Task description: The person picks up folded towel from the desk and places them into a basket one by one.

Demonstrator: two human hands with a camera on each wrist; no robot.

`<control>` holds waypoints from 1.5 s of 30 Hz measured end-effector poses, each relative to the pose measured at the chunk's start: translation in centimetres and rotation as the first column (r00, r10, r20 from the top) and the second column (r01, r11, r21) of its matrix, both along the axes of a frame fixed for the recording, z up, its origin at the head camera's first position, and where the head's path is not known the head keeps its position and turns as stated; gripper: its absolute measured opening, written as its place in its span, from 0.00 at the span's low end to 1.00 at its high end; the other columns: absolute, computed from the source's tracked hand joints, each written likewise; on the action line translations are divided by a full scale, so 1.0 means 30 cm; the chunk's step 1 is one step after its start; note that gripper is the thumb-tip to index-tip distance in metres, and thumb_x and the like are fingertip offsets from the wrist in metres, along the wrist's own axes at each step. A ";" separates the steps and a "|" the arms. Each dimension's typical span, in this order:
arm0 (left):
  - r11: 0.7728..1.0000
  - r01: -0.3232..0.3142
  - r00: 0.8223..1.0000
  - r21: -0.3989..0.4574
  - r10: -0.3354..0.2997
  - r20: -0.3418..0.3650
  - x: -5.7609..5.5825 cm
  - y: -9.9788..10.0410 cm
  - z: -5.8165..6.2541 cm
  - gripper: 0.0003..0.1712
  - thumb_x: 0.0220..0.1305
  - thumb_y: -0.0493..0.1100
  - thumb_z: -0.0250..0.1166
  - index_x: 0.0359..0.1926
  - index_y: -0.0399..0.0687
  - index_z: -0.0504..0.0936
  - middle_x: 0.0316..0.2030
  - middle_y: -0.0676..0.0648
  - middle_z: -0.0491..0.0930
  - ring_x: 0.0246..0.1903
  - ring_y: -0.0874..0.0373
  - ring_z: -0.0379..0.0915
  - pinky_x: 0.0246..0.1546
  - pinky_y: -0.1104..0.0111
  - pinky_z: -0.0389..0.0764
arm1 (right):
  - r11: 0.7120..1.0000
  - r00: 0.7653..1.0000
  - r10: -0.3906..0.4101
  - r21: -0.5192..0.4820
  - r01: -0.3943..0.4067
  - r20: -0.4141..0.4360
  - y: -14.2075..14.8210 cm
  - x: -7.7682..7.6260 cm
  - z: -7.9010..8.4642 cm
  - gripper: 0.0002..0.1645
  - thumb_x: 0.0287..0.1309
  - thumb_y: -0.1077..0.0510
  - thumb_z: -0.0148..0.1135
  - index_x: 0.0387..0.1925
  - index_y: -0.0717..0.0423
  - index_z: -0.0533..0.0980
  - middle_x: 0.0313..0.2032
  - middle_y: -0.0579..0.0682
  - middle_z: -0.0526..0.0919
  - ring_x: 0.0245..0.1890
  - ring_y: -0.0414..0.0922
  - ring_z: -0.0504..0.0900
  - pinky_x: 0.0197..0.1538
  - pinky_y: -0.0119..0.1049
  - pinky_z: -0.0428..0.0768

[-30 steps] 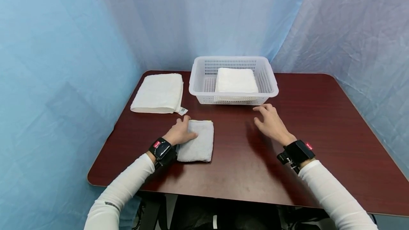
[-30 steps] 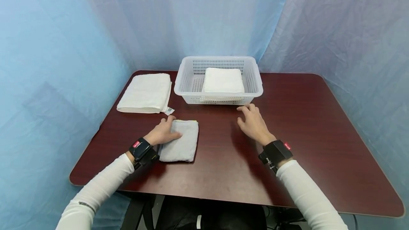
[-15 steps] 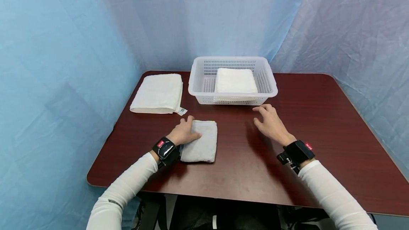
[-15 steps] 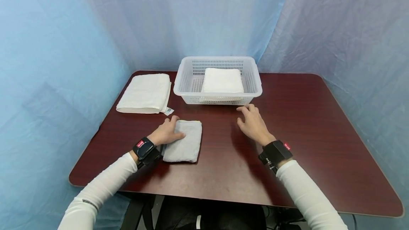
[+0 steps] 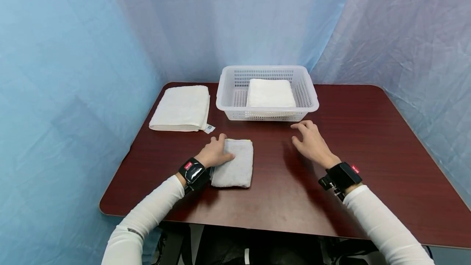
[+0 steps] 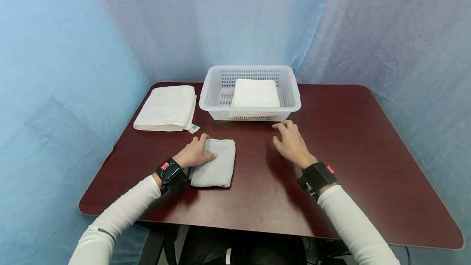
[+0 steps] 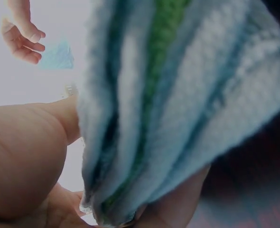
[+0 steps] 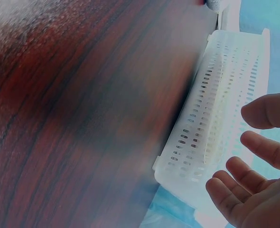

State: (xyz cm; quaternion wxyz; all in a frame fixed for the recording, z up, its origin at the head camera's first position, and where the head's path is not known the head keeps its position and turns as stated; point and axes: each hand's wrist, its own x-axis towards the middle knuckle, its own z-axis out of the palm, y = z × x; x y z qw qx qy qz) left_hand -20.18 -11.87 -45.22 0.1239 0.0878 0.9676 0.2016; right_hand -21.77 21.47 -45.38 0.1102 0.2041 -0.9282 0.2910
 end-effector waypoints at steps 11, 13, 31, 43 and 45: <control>1.000 0.001 1.000 -0.011 -0.001 -0.004 0.000 0.030 -0.003 0.41 0.65 0.55 0.66 0.68 0.41 0.58 0.54 0.30 0.69 0.42 0.39 0.77 0.43 0.52 0.79 | 1.000 1.000 -0.009 0.000 0.009 0.006 0.003 0.005 0.002 0.21 0.61 0.65 0.59 0.55 0.69 0.75 0.53 0.67 0.70 0.55 0.64 0.67 0.56 0.57 0.68; 1.000 0.002 1.000 -0.014 -0.002 -0.002 0.001 0.034 -0.003 0.41 0.65 0.55 0.66 0.69 0.41 0.58 0.54 0.30 0.69 0.41 0.40 0.77 0.43 0.52 0.79 | 1.000 1.000 -0.011 0.000 0.011 0.010 0.002 0.006 0.001 0.21 0.61 0.65 0.59 0.56 0.69 0.75 0.53 0.67 0.70 0.55 0.64 0.67 0.56 0.58 0.68; 0.999 0.025 1.000 -0.027 -0.025 0.002 -0.003 0.070 -0.011 0.41 0.65 0.57 0.65 0.68 0.41 0.59 0.53 0.32 0.70 0.41 0.42 0.77 0.43 0.54 0.79 | 1.000 0.999 -0.018 0.001 0.018 0.043 0.006 0.012 -0.014 0.21 0.62 0.65 0.58 0.57 0.68 0.74 0.53 0.67 0.69 0.56 0.64 0.67 0.56 0.57 0.68; 0.998 0.053 0.998 -0.012 -0.054 -0.023 -0.008 0.091 -0.014 0.38 0.64 0.56 0.67 0.64 0.41 0.61 0.49 0.33 0.71 0.38 0.42 0.76 0.39 0.55 0.79 | 1.000 0.999 -0.020 0.002 0.020 0.043 0.007 0.013 -0.028 0.21 0.62 0.65 0.58 0.56 0.67 0.75 0.53 0.67 0.70 0.56 0.64 0.67 0.56 0.58 0.68; 0.998 0.055 0.998 -0.012 -0.055 -0.023 -0.008 0.097 -0.015 0.38 0.64 0.56 0.67 0.64 0.41 0.61 0.49 0.33 0.71 0.38 0.42 0.77 0.39 0.55 0.79 | 1.000 0.999 -0.020 0.003 0.020 0.047 0.007 0.014 -0.028 0.21 0.62 0.65 0.58 0.57 0.67 0.75 0.53 0.67 0.70 0.56 0.64 0.67 0.57 0.58 0.68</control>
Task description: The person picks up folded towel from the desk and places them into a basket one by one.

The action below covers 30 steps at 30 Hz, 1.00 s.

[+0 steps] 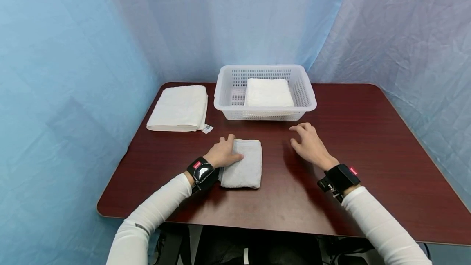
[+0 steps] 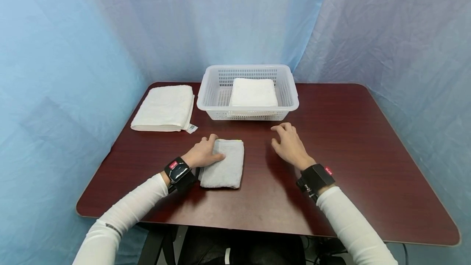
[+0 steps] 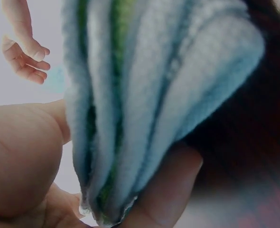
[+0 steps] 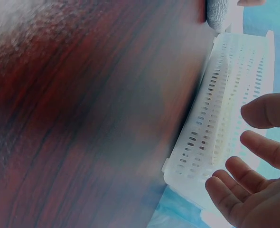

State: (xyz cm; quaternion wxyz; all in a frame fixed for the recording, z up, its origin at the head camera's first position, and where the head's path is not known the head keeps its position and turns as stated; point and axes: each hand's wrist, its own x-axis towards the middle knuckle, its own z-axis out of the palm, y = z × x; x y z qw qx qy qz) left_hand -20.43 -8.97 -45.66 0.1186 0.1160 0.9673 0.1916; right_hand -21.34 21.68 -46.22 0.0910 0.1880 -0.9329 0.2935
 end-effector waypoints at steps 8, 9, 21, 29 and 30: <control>1.000 0.007 1.000 -0.004 -0.007 0.000 -0.001 0.017 -0.005 0.38 0.64 0.57 0.66 0.64 0.42 0.61 0.50 0.33 0.71 0.38 0.42 0.76 0.39 0.55 0.79 | 1.000 0.999 0.012 -0.002 -0.012 0.042 -0.003 0.014 -0.006 0.22 0.64 0.64 0.58 0.58 0.67 0.74 0.54 0.67 0.69 0.56 0.63 0.67 0.55 0.57 0.69; 1.000 0.008 1.000 -0.004 -0.008 0.000 -0.001 0.018 -0.004 0.38 0.64 0.57 0.66 0.64 0.41 0.61 0.50 0.33 0.71 0.38 0.42 0.76 0.39 0.55 0.79 | 1.000 0.999 0.014 -0.002 -0.014 0.049 -0.004 0.015 -0.008 0.22 0.64 0.64 0.57 0.59 0.67 0.73 0.54 0.67 0.69 0.56 0.63 0.67 0.55 0.57 0.69; 1.000 0.010 1.000 -0.004 -0.010 0.018 -0.007 0.034 0.000 0.38 0.65 0.57 0.65 0.65 0.41 0.61 0.52 0.33 0.70 0.40 0.42 0.76 0.41 0.56 0.79 | 0.998 0.991 0.055 0.008 -0.056 0.125 -0.020 0.027 -0.028 0.23 0.67 0.63 0.57 0.62 0.64 0.71 0.56 0.64 0.69 0.41 0.53 0.74 0.45 0.47 0.71; 1.000 0.011 1.000 0.003 -0.011 0.008 -0.005 0.045 -0.003 0.39 0.65 0.57 0.66 0.65 0.40 0.61 0.50 0.33 0.71 0.39 0.43 0.75 0.41 0.56 0.79 | 0.995 0.984 0.083 0.035 -0.090 0.160 -0.032 0.040 -0.037 0.24 0.66 0.63 0.58 0.63 0.64 0.71 0.56 0.64 0.71 0.47 0.54 0.75 0.47 0.49 0.73; 1.000 0.011 1.000 0.003 -0.011 0.007 -0.004 0.046 -0.004 0.38 0.65 0.57 0.66 0.65 0.40 0.61 0.50 0.34 0.71 0.39 0.43 0.75 0.40 0.56 0.79 | 0.995 0.983 0.087 0.039 -0.094 0.163 -0.034 0.042 -0.038 0.24 0.66 0.62 0.58 0.63 0.63 0.71 0.56 0.63 0.72 0.45 0.54 0.75 0.46 0.48 0.72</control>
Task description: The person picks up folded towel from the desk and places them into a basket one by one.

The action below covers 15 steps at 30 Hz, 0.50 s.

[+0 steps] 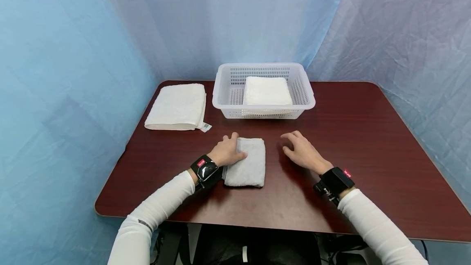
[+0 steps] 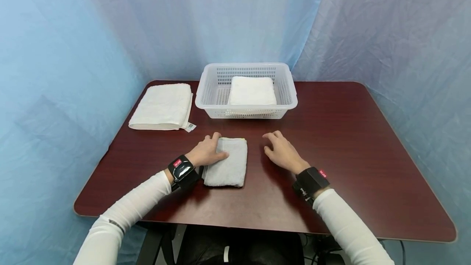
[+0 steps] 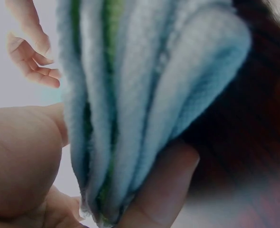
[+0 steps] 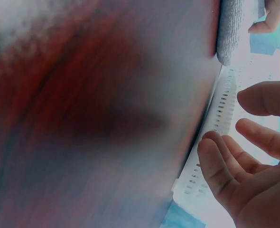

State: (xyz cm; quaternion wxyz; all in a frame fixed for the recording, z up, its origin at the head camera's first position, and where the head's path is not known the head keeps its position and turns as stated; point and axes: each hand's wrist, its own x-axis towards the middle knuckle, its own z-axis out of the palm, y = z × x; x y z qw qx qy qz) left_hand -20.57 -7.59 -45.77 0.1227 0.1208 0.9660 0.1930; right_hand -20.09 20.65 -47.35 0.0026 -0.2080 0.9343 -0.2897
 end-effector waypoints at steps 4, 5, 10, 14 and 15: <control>1.000 0.000 1.000 0.003 0.000 -0.002 0.001 0.003 0.000 0.38 0.65 0.56 0.66 0.64 0.40 0.61 0.50 0.33 0.70 0.38 0.43 0.76 0.40 0.56 0.79 | 1.000 1.000 0.020 0.013 -0.020 0.003 -0.008 0.003 -0.003 0.24 0.65 0.62 0.60 0.62 0.63 0.72 0.55 0.62 0.73 0.43 0.52 0.75 0.46 0.47 0.73; 1.000 0.002 1.000 0.005 -0.002 -0.003 0.000 0.004 -0.001 0.38 0.65 0.56 0.66 0.65 0.40 0.61 0.50 0.33 0.70 0.38 0.43 0.76 0.40 0.56 0.79 | 1.000 1.000 0.026 0.015 -0.026 0.001 -0.010 0.003 -0.004 0.24 0.65 0.62 0.60 0.62 0.63 0.72 0.54 0.62 0.74 0.43 0.52 0.75 0.46 0.47 0.73; 1.000 0.008 1.000 0.014 -0.008 -0.008 -0.005 0.008 -0.007 0.38 0.65 0.56 0.66 0.65 0.40 0.61 0.50 0.33 0.70 0.37 0.43 0.75 0.39 0.56 0.79 | 0.999 0.999 0.050 0.019 -0.050 -0.005 -0.019 0.006 -0.010 0.23 0.64 0.62 0.61 0.60 0.63 0.74 0.52 0.61 0.76 0.47 0.53 0.78 0.48 0.49 0.76; 1.000 0.012 1.000 0.016 -0.012 -0.004 -0.008 0.012 -0.013 0.39 0.65 0.56 0.66 0.66 0.40 0.60 0.50 0.33 0.70 0.37 0.44 0.75 0.40 0.57 0.79 | 0.997 0.997 0.077 0.016 -0.077 0.006 -0.028 0.012 -0.018 0.23 0.65 0.62 0.60 0.61 0.63 0.73 0.53 0.61 0.76 0.51 0.54 0.78 0.51 0.51 0.77; 1.000 0.011 1.000 0.017 -0.011 -0.004 -0.008 0.013 -0.014 0.39 0.65 0.56 0.66 0.66 0.40 0.60 0.50 0.33 0.70 0.37 0.44 0.75 0.39 0.56 0.79 | 0.997 0.997 0.082 0.014 -0.082 0.008 -0.031 0.013 -0.020 0.23 0.65 0.62 0.60 0.61 0.63 0.73 0.54 0.61 0.76 0.51 0.54 0.78 0.51 0.51 0.77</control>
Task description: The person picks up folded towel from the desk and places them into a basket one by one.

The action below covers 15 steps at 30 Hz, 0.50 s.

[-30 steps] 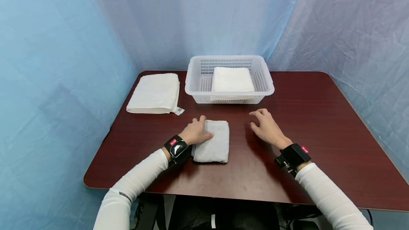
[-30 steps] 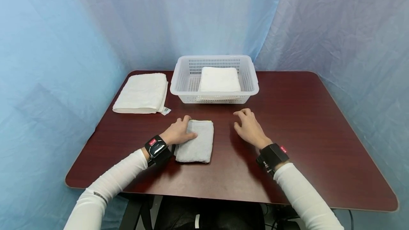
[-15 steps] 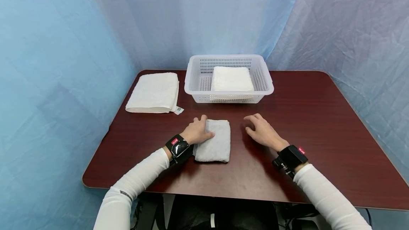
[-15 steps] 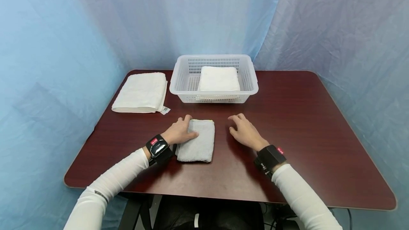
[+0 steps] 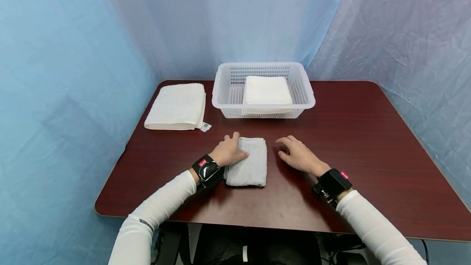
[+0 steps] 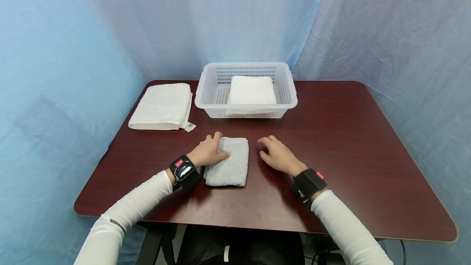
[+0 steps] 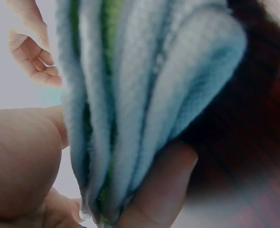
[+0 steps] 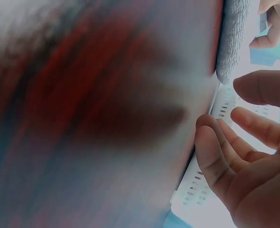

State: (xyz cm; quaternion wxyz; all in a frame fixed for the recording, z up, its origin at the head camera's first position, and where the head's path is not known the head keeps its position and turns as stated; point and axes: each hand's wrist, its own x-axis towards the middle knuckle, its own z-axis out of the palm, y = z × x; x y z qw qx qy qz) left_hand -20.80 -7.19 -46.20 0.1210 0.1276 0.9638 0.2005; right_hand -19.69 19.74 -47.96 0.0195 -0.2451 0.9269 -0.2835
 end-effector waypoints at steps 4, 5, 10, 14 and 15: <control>1.000 0.000 1.000 0.004 0.000 -0.004 0.003 0.007 -0.001 0.39 0.65 0.56 0.66 0.65 0.40 0.60 0.50 0.33 0.71 0.37 0.44 0.75 0.39 0.56 0.79 | 1.000 1.000 0.015 -0.003 -0.015 -0.004 -0.006 0.005 -0.011 0.23 0.65 0.62 0.61 0.60 0.62 0.74 0.52 0.60 0.77 0.50 0.54 0.78 0.51 0.50 0.77; 1.000 -0.001 1.000 0.007 0.001 -0.002 0.005 0.008 -0.001 0.38 0.65 0.56 0.66 0.65 0.40 0.61 0.49 0.33 0.71 0.37 0.44 0.75 0.39 0.56 0.79 | 1.000 1.000 0.017 0.000 -0.017 -0.002 -0.007 0.006 -0.013 0.22 0.65 0.61 0.61 0.59 0.62 0.74 0.52 0.60 0.77 0.50 0.53 0.78 0.50 0.50 0.77; 1.000 -0.001 1.000 0.016 0.001 0.006 0.008 0.016 0.002 0.38 0.65 0.56 0.66 0.65 0.41 0.61 0.50 0.33 0.71 0.37 0.44 0.75 0.39 0.57 0.79 | 0.999 0.999 0.031 0.015 -0.031 0.015 -0.008 0.008 -0.020 0.22 0.65 0.61 0.61 0.59 0.61 0.74 0.52 0.58 0.77 0.51 0.52 0.78 0.52 0.48 0.77; 1.000 0.003 1.000 0.017 -0.003 0.001 0.008 0.019 0.008 0.39 0.65 0.56 0.66 0.65 0.40 0.60 0.50 0.32 0.70 0.37 0.43 0.76 0.39 0.57 0.79 | 0.999 0.999 0.041 0.013 -0.041 0.010 -0.009 0.007 -0.017 0.22 0.65 0.61 0.61 0.60 0.62 0.74 0.51 0.59 0.77 0.50 0.52 0.78 0.51 0.49 0.77; 1.000 0.004 1.000 0.016 -0.004 0.000 0.007 0.020 0.009 0.39 0.65 0.56 0.66 0.65 0.40 0.60 0.50 0.32 0.70 0.37 0.43 0.76 0.39 0.57 0.79 | 0.999 0.999 0.044 0.013 -0.044 0.007 -0.009 0.007 -0.015 0.22 0.65 0.61 0.61 0.59 0.62 0.74 0.50 0.59 0.78 0.50 0.52 0.78 0.51 0.49 0.77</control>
